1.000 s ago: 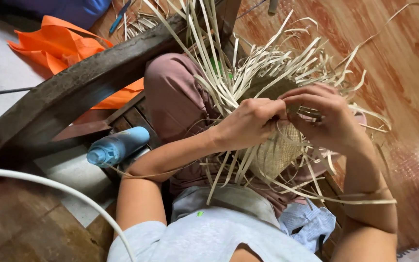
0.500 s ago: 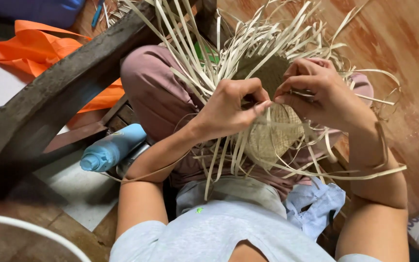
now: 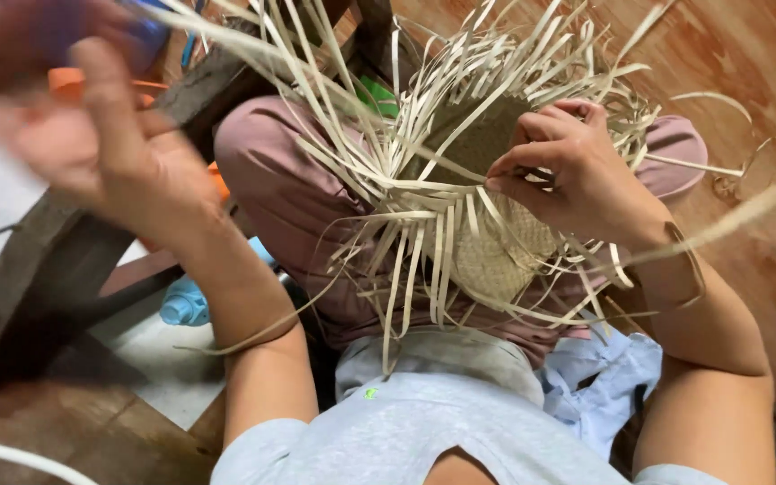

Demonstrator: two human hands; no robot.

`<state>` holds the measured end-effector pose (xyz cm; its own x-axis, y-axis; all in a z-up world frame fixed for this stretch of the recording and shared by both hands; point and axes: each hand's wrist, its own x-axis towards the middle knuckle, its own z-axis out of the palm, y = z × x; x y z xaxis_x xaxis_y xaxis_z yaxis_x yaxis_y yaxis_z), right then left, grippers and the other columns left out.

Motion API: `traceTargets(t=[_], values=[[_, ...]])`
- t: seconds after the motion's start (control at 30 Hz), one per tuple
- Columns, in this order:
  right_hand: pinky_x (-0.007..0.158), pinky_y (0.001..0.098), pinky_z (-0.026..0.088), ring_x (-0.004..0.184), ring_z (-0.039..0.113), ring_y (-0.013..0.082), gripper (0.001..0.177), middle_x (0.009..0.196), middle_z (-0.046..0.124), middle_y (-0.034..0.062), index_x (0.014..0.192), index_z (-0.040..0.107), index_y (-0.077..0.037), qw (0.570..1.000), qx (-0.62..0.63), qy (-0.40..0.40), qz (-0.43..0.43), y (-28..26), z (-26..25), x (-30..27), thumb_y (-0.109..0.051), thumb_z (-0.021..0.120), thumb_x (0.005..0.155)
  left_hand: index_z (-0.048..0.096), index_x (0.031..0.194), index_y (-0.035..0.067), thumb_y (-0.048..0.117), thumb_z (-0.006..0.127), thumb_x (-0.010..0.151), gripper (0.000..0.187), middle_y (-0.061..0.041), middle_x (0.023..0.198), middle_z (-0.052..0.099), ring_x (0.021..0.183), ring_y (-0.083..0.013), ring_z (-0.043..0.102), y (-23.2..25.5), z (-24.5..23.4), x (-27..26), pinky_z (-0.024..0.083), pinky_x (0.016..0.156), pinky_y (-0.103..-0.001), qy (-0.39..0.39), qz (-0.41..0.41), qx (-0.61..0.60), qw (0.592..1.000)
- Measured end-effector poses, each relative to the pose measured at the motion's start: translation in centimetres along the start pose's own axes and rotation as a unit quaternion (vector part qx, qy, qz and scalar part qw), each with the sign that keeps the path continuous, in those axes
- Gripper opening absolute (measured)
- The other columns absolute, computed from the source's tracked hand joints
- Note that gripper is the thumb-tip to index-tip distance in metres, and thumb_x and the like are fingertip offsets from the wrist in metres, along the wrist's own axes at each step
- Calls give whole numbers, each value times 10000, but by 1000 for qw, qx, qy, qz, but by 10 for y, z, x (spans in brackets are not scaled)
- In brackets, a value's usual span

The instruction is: Weaving a hat by hand using dried plant fibers

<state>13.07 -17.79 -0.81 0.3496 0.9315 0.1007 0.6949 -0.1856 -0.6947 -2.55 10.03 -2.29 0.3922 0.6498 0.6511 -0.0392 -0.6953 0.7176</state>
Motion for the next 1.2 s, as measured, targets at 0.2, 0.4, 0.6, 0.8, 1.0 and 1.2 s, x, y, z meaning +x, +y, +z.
traceTargets(t=[0.2,0.4,0.6,0.8,1.0,1.2], values=[[874,379,238,676,438,151,34,642,466,4,744,637,-110,999,-40,-11,0,-2,3,-1,-113,647,711,298,1185,207,-3,590,845,496,-7,1221,318,1157,-200,423,71,52,-39,427,1029,-366,-151,100,-27,983],[899,409,253,756,463,174,106,701,474,10,742,626,-121,989,-147,-31,-11,-5,-3,-3,-224,636,719,518,881,-4,232,462,841,245,-83,764,499,598,-158,474,97,81,-52,425,583,-286,-548,108,1,830],[937,406,227,785,485,138,39,756,550,-29,772,650,-192,975,-222,3,-15,-13,-14,-5,-212,663,742,564,719,12,84,541,778,96,-36,652,486,462,-128,422,103,78,-46,362,425,-255,-575,31,-38,817],[930,355,201,755,475,139,84,768,547,-21,785,644,-183,916,-369,153,-22,-26,7,-20,-171,675,862,572,712,-9,37,524,762,83,-50,654,510,462,-114,410,102,85,-47,346,402,-226,-595,-17,-80,800],[846,364,267,667,479,131,109,664,497,-11,698,622,-120,908,-355,218,-48,-47,44,-37,-56,667,775,568,703,-12,41,484,779,124,-71,615,505,496,-155,449,95,86,-47,366,449,-263,-583,-65,-147,797],[770,403,308,633,489,153,101,637,440,13,676,600,-81,901,-350,249,-65,-47,53,-39,-29,644,751,571,712,-1,59,452,816,168,-94,589,501,517,-197,502,95,87,-41,388,471,-294,-610,-71,-150,775]])
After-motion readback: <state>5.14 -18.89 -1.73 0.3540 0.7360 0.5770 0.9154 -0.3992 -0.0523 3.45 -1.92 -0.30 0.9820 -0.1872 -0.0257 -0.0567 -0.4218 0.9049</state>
